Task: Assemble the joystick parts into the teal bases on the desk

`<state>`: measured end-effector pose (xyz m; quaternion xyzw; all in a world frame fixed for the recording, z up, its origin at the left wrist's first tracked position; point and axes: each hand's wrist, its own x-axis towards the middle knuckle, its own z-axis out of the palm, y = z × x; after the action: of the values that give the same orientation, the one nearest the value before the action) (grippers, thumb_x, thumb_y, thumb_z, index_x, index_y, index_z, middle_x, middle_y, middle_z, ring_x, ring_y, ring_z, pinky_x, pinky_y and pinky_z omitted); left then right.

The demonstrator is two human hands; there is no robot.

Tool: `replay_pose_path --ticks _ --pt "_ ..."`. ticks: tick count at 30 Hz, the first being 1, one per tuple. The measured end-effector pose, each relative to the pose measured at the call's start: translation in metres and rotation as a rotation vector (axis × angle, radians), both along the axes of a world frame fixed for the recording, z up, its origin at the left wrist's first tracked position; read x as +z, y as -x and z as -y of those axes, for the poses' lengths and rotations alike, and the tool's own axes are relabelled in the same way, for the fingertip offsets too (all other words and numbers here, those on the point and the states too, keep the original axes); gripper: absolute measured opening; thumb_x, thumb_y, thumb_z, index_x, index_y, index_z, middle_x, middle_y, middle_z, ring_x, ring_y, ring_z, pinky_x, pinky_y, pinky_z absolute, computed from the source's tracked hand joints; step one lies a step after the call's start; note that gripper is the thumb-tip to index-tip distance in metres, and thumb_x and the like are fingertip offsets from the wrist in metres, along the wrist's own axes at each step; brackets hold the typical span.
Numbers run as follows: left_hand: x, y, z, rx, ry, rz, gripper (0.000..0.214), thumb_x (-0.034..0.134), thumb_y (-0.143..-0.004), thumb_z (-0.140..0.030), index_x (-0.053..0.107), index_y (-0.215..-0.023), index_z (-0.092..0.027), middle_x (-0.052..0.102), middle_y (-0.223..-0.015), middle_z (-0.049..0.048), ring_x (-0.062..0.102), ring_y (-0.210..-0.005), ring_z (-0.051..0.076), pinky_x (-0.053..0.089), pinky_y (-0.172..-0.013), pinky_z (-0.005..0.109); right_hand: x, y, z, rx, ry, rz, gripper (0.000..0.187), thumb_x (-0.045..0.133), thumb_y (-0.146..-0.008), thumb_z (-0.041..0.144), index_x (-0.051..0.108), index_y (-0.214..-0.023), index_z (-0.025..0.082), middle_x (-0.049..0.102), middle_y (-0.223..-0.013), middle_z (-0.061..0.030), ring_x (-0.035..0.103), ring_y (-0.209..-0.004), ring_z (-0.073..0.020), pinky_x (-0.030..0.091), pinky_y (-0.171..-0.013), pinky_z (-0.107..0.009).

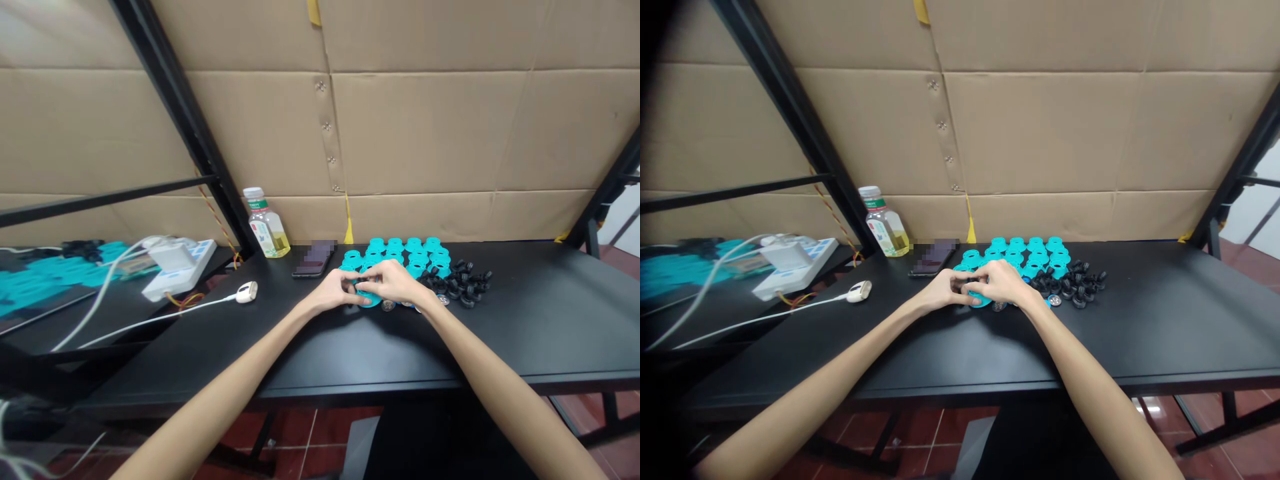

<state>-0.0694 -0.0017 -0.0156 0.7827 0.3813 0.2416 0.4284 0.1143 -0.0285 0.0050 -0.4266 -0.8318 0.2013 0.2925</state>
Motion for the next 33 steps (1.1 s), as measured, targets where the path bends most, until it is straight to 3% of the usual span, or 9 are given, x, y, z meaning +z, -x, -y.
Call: replay_pose_path --ticks 5,12,18,22,29,33 --pt "0.0 0.0 0.002 0.03 0.04 0.014 0.047 0.082 -0.058 -0.034 0.071 -0.098 -0.011 0.056 -0.048 -0.0041 0.05 -0.043 0.01 0.035 -0.046 0.02 -0.002 0.006 -0.001 -0.059 -0.101 0.081 0.022 0.06 -0.081 0.026 0.071 -0.065 0.015 0.055 -0.053 0.0018 0.039 -0.052 -0.0076 0.023 -0.053 -0.023" --pt "-0.002 -0.001 0.001 0.05 0.021 0.06 0.031 0.081 -0.058 -0.033 0.068 -0.075 -0.01 0.054 -0.049 -0.0047 0.05 -0.042 0.009 0.036 -0.044 0.019 -0.003 0.009 0.001 -0.114 -0.204 0.109 0.029 0.057 -0.083 0.031 0.068 -0.062 0.016 0.054 -0.055 0.0005 0.037 -0.055 -0.0093 0.019 -0.053 -0.025" --pt "-0.001 -0.001 0.0 0.004 0.052 0.144 0.04 0.08 -0.06 -0.033 0.067 -0.089 -0.01 0.057 -0.062 -0.0028 0.051 -0.049 0.009 0.04 -0.049 0.02 0.002 0.002 0.001 -0.079 -0.087 -0.054 0.021 0.059 -0.082 0.032 0.073 -0.081 0.017 0.061 -0.064 0.0006 0.044 -0.058 -0.0089 0.025 -0.055 -0.022" --pt "-0.001 -0.001 0.001 -0.013 0.074 0.128 0.044 0.08 -0.061 -0.034 0.066 -0.096 -0.011 0.058 -0.065 -0.0023 0.047 -0.043 0.006 0.035 -0.042 0.018 0.003 0.0 0.001 -0.044 -0.03 -0.057 0.023 0.059 -0.082 0.029 0.072 -0.094 0.017 0.06 -0.064 0.0014 0.044 -0.056 -0.0084 0.028 -0.055 -0.022" --pt "0.0 0.001 0.003 -0.025 0.123 0.112 0.043 0.08 -0.062 -0.034 0.067 -0.094 -0.01 0.056 -0.059 -0.0031 0.039 -0.034 0.004 0.028 -0.036 0.017 0.011 -0.002 0.006 0.044 0.064 -0.053 0.022 0.055 -0.086 0.027 0.073 -0.091 0.015 0.068 -0.078 -0.0033 0.052 -0.066 -0.0108 0.034 -0.06 -0.022" --pt "0.002 0.003 0.003 -0.037 0.125 0.079 0.043 0.081 -0.061 -0.034 0.069 -0.095 -0.01 0.049 -0.047 -0.0064 0.034 -0.032 0.003 0.023 -0.034 0.017 0.017 -0.006 0.009 0.101 0.173 -0.083 0.028 0.052 -0.088 0.032 0.072 -0.093 0.014 0.069 -0.081 -0.0039 0.054 -0.061 -0.0102 0.037 -0.058 -0.022"
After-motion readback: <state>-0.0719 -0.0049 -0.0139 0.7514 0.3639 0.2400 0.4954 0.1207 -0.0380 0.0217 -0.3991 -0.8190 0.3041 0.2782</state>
